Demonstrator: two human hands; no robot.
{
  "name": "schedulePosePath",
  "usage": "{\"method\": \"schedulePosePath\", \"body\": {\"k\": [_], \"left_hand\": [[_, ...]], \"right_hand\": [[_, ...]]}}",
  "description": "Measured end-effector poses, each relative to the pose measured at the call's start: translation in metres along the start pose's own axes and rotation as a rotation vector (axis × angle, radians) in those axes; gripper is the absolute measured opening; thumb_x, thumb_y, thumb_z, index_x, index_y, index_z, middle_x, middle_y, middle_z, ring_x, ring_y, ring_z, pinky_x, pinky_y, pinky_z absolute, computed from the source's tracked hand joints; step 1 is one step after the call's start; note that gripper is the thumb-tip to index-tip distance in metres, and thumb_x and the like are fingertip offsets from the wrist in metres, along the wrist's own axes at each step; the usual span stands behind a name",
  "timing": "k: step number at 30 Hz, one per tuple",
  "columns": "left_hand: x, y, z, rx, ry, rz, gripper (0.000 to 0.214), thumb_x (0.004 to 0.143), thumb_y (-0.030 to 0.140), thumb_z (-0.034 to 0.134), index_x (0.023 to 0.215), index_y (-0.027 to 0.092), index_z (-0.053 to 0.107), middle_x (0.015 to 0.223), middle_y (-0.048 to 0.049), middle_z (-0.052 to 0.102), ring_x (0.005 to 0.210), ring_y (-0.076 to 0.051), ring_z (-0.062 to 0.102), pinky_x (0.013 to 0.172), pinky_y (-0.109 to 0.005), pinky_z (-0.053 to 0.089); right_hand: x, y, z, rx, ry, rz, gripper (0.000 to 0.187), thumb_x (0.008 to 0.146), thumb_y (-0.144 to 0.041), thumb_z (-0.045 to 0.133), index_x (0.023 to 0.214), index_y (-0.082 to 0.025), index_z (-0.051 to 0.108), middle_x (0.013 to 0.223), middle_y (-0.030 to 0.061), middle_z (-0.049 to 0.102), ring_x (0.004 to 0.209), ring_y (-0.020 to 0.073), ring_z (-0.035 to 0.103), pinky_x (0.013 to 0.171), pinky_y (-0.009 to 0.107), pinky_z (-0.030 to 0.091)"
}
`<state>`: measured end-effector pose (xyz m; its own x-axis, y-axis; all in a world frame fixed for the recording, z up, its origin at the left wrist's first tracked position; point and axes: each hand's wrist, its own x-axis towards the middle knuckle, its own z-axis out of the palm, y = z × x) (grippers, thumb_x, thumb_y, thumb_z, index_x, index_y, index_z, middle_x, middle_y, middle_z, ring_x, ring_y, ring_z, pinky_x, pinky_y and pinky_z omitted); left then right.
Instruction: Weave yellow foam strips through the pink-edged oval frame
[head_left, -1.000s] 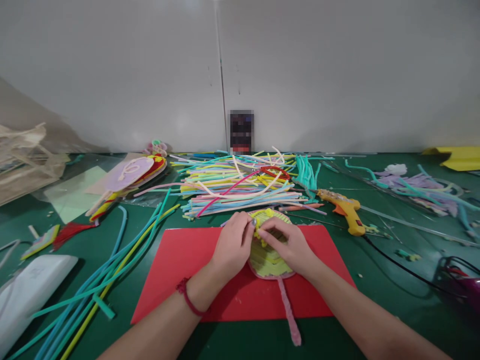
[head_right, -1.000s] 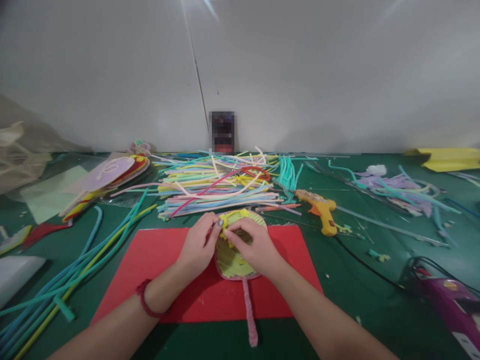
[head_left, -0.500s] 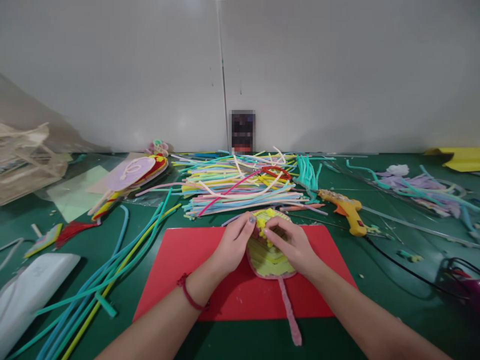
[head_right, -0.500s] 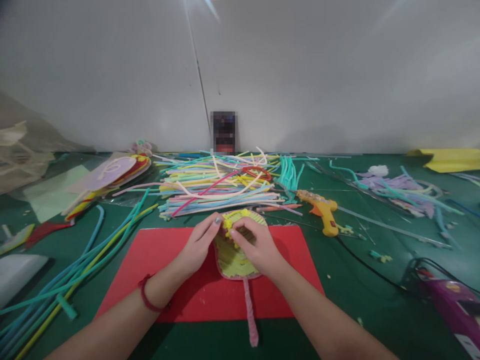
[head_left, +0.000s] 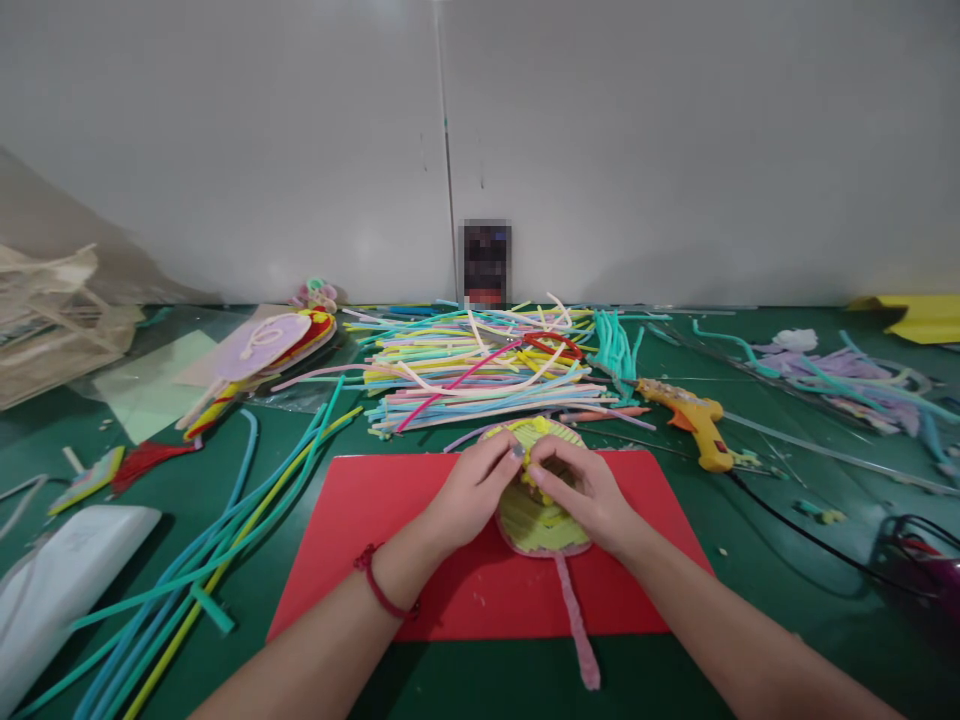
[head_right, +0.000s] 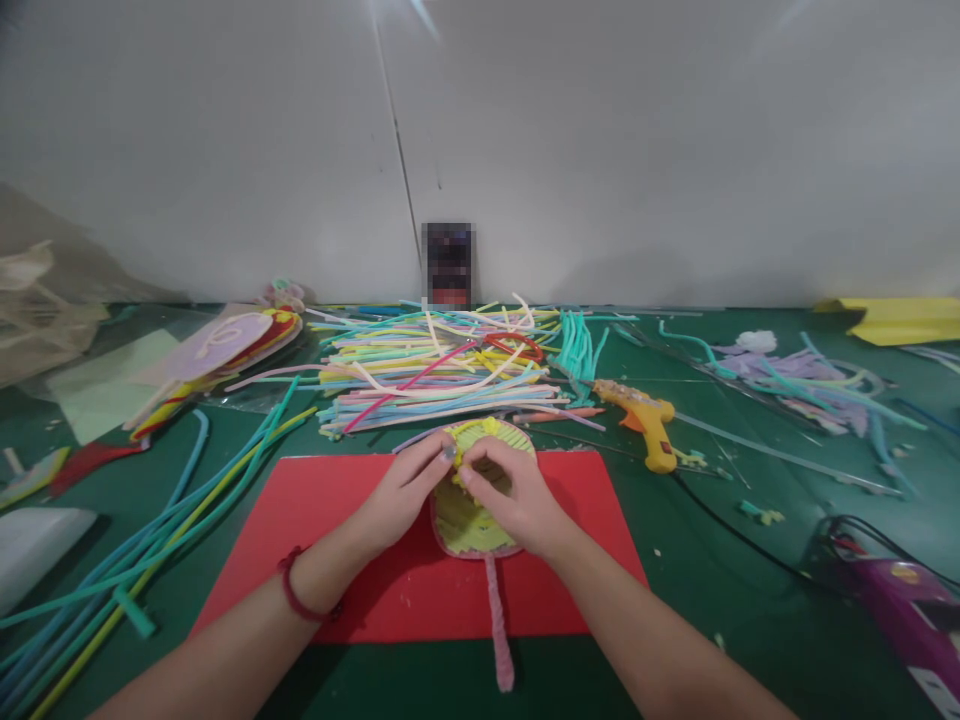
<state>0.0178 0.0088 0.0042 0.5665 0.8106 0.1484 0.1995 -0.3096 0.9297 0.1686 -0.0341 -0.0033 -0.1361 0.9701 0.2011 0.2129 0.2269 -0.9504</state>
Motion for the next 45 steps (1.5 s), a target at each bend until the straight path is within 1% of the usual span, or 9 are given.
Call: {"method": "schedulePosePath", "body": {"k": [5, 9, 16, 22, 25, 30, 34, 37, 45], "left_hand": [[0.002, 0.002, -0.001, 0.031, 0.083, 0.004, 0.024, 0.087, 0.027, 0.035, 0.066, 0.018, 0.041, 0.066, 0.0014, 0.044, 0.064, -0.012, 0.042, 0.061, -0.023, 0.035], [0.002, 0.001, -0.001, 0.062, 0.090, 0.006, 0.023, 0.087, 0.026, 0.036, 0.066, 0.017, 0.043, 0.066, 0.0015, 0.046, 0.065, -0.012, 0.043, 0.063, -0.022, 0.035], [0.004, 0.002, -0.001, 0.076, 0.050, -0.021, 0.022, 0.086, 0.026, 0.038, 0.068, 0.017, 0.047, 0.068, 0.0005, 0.050, 0.065, -0.012, 0.047, 0.061, -0.022, 0.037], [0.004, 0.002, -0.002, 0.094, 0.105, -0.025, 0.023, 0.085, 0.026, 0.040, 0.065, 0.017, 0.046, 0.065, 0.0012, 0.051, 0.062, -0.011, 0.046, 0.059, -0.022, 0.038], [0.003, 0.000, 0.000, 0.011, 0.116, -0.031, 0.023, 0.085, 0.028, 0.038, 0.068, 0.017, 0.050, 0.070, -0.0005, 0.056, 0.067, -0.013, 0.050, 0.065, -0.024, 0.041], [0.001, -0.003, 0.002, -0.174, 0.166, -0.084, 0.024, 0.086, 0.034, 0.038, 0.084, 0.018, 0.056, 0.087, -0.0036, 0.062, 0.084, -0.016, 0.054, 0.077, -0.026, 0.044], [0.001, -0.002, 0.000, -0.127, 0.088, -0.074, 0.027, 0.087, 0.036, 0.038, 0.074, 0.017, 0.051, 0.075, -0.0025, 0.057, 0.073, -0.014, 0.051, 0.069, -0.025, 0.044], [0.002, 0.000, -0.001, -0.081, 0.018, -0.047, 0.024, 0.085, 0.033, 0.040, 0.068, 0.017, 0.046, 0.068, -0.0003, 0.051, 0.066, -0.013, 0.048, 0.064, -0.024, 0.042], [0.003, 0.002, -0.002, -0.116, -0.016, 0.001, 0.021, 0.085, 0.028, 0.041, 0.069, 0.017, 0.048, 0.071, -0.0001, 0.051, 0.069, -0.013, 0.049, 0.066, -0.023, 0.040]], "right_hand": [[0.003, 0.008, 0.004, -0.072, 0.162, -0.003, 0.012, 0.083, -0.031, 0.053, 0.080, -0.020, 0.056, 0.076, 0.0027, 0.060, 0.072, 0.0156, 0.055, 0.066, 0.027, 0.044], [0.005, 0.011, 0.005, -0.060, 0.215, 0.011, 0.015, 0.082, -0.035, 0.054, 0.080, -0.020, 0.057, 0.076, 0.0033, 0.060, 0.072, 0.0163, 0.057, 0.065, 0.027, 0.045], [0.005, 0.003, 0.002, 0.012, 0.209, 0.027, 0.021, 0.083, -0.040, 0.050, 0.077, -0.020, 0.054, 0.073, 0.0021, 0.054, 0.064, 0.0137, 0.054, 0.058, 0.025, 0.044], [0.004, 0.008, 0.001, -0.016, 0.179, 0.038, 0.018, 0.083, -0.038, 0.052, 0.079, -0.020, 0.054, 0.071, 0.0015, 0.054, 0.065, 0.0143, 0.052, 0.058, 0.025, 0.042], [0.004, 0.008, 0.001, -0.010, 0.174, 0.043, 0.019, 0.082, -0.038, 0.053, 0.077, -0.020, 0.053, 0.069, 0.0010, 0.053, 0.063, 0.0141, 0.051, 0.057, 0.026, 0.041], [0.003, 0.003, 0.000, 0.058, 0.130, 0.041, 0.018, 0.083, -0.037, 0.052, 0.075, -0.020, 0.053, 0.065, -0.0001, 0.052, 0.061, 0.0135, 0.051, 0.058, 0.026, 0.040], [0.002, 0.000, -0.001, 0.038, 0.112, 0.031, 0.020, 0.083, -0.038, 0.052, 0.074, -0.020, 0.054, 0.065, 0.0002, 0.053, 0.061, 0.0140, 0.052, 0.058, 0.026, 0.041], [0.002, 0.001, 0.000, 0.011, 0.139, 0.033, 0.022, 0.082, -0.040, 0.052, 0.072, -0.020, 0.053, 0.063, -0.0002, 0.052, 0.059, 0.0138, 0.050, 0.056, 0.026, 0.040], [0.005, -0.001, 0.001, 0.036, 0.209, 0.037, 0.025, 0.080, -0.043, 0.053, 0.070, -0.020, 0.053, 0.061, -0.0006, 0.051, 0.057, 0.0130, 0.049, 0.054, 0.025, 0.040]]}}
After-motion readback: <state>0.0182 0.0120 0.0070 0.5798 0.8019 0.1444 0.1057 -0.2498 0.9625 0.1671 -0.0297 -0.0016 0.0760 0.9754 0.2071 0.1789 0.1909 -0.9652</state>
